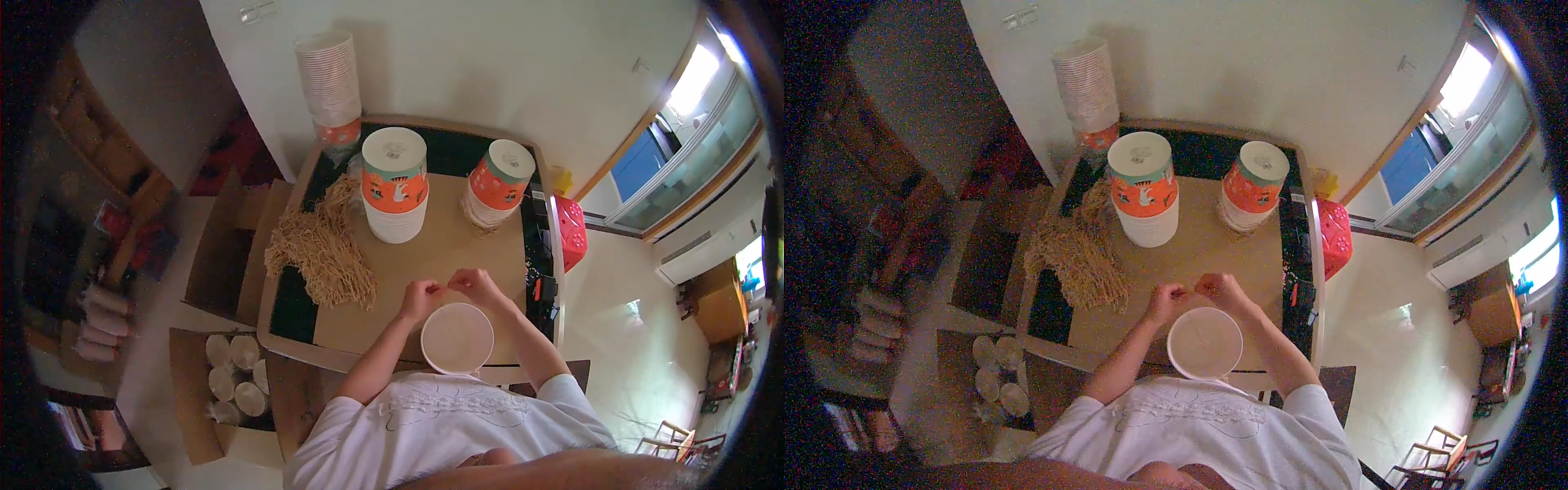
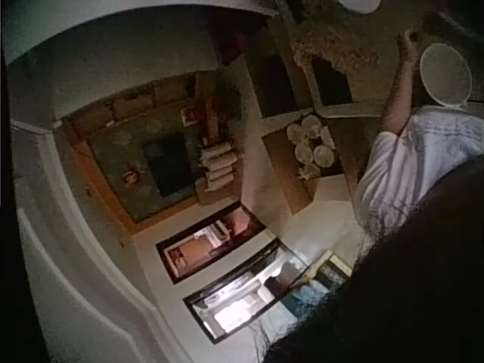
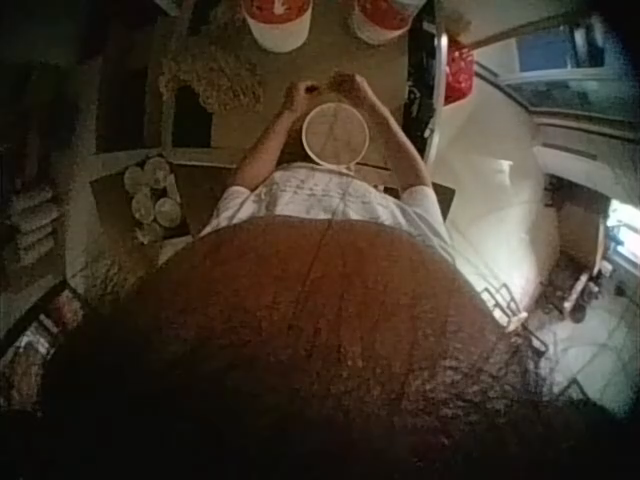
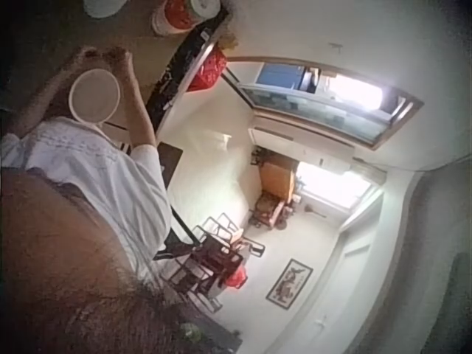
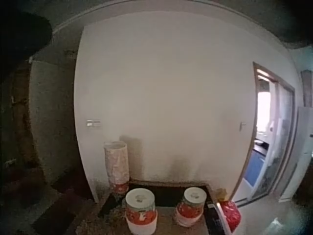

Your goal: Inspecting, separating, and stacking paper cups at a workstation.

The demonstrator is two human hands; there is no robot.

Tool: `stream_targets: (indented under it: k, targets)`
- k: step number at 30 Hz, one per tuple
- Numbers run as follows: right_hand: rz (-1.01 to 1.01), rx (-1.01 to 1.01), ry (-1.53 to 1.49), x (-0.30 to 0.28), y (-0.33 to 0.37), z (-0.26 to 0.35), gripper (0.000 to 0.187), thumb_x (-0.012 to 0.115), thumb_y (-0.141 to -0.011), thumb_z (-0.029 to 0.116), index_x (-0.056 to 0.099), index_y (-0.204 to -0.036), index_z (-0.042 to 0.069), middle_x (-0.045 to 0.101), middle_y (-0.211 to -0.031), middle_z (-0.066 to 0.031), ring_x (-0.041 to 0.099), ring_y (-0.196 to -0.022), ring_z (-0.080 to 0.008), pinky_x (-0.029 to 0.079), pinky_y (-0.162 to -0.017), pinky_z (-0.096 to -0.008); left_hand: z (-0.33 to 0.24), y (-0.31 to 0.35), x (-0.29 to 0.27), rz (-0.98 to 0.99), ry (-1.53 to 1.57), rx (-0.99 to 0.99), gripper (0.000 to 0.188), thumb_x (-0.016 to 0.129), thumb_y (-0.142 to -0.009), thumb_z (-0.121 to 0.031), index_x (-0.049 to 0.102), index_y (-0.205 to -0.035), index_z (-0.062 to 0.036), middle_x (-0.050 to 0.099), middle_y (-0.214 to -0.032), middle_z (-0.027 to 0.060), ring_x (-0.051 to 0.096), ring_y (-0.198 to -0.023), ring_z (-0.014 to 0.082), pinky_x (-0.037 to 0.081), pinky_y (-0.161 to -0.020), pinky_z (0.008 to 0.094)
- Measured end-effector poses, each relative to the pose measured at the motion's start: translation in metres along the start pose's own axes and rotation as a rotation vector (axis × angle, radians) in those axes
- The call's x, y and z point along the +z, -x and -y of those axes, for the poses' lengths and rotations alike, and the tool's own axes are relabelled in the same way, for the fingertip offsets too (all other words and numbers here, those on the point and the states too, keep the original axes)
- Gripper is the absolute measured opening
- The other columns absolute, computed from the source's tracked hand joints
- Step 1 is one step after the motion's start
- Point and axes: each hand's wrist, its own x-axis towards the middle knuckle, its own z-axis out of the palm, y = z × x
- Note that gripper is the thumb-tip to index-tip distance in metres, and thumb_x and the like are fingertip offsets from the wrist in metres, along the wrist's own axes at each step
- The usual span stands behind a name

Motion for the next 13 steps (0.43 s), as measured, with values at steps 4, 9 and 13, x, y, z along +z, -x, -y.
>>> stream_targets:
  k: [4,9,13]
  targets:
    - [-0.009,0.074,0.108,0.003,0.0,0.005,0.011,0.056,-0.079,0.013,0.059,-0.078,0.003,0.057,-0.062,-0.0082,0.054,-0.057,-0.0142,0.043,-0.054,-0.028,0.006,-0.001,0.003,-0.056,0.037,0.061,0.016,0.065,-0.071,-0.016,0.062,-0.072,-0.0005,0.061,-0.062,0.0089,0.055,-0.055,0.0095,0.044,-0.052,0.0255]
    - [-0.008,0.023,0.231,0.004,-0.001,0.006,0.019,0.051,-0.083,0.019,0.056,-0.076,0.002,0.054,-0.06,-0.0105,0.053,-0.055,-0.0191,0.042,-0.052,-0.0306,0.001,-0.002,0.003,-0.031,0.001,0.005,0.013,0.065,-0.07,-0.014,0.062,-0.073,-0.0016,0.062,-0.066,0.0092,0.058,-0.059,0.0122,0.046,-0.056,0.0274]
    - [-0.037,0.085,0.218,0.011,-0.002,-0.001,0.021,0.048,-0.085,0.021,0.056,-0.077,0.002,0.055,-0.062,-0.0126,0.051,-0.056,-0.0211,0.042,-0.055,-0.0316,-0.002,-0.002,0.003,-0.007,-0.048,-0.014,0.012,0.065,-0.07,-0.013,0.065,-0.079,-0.0039,0.064,-0.074,0.0102,0.061,-0.065,0.0155,0.048,-0.06,0.0294]
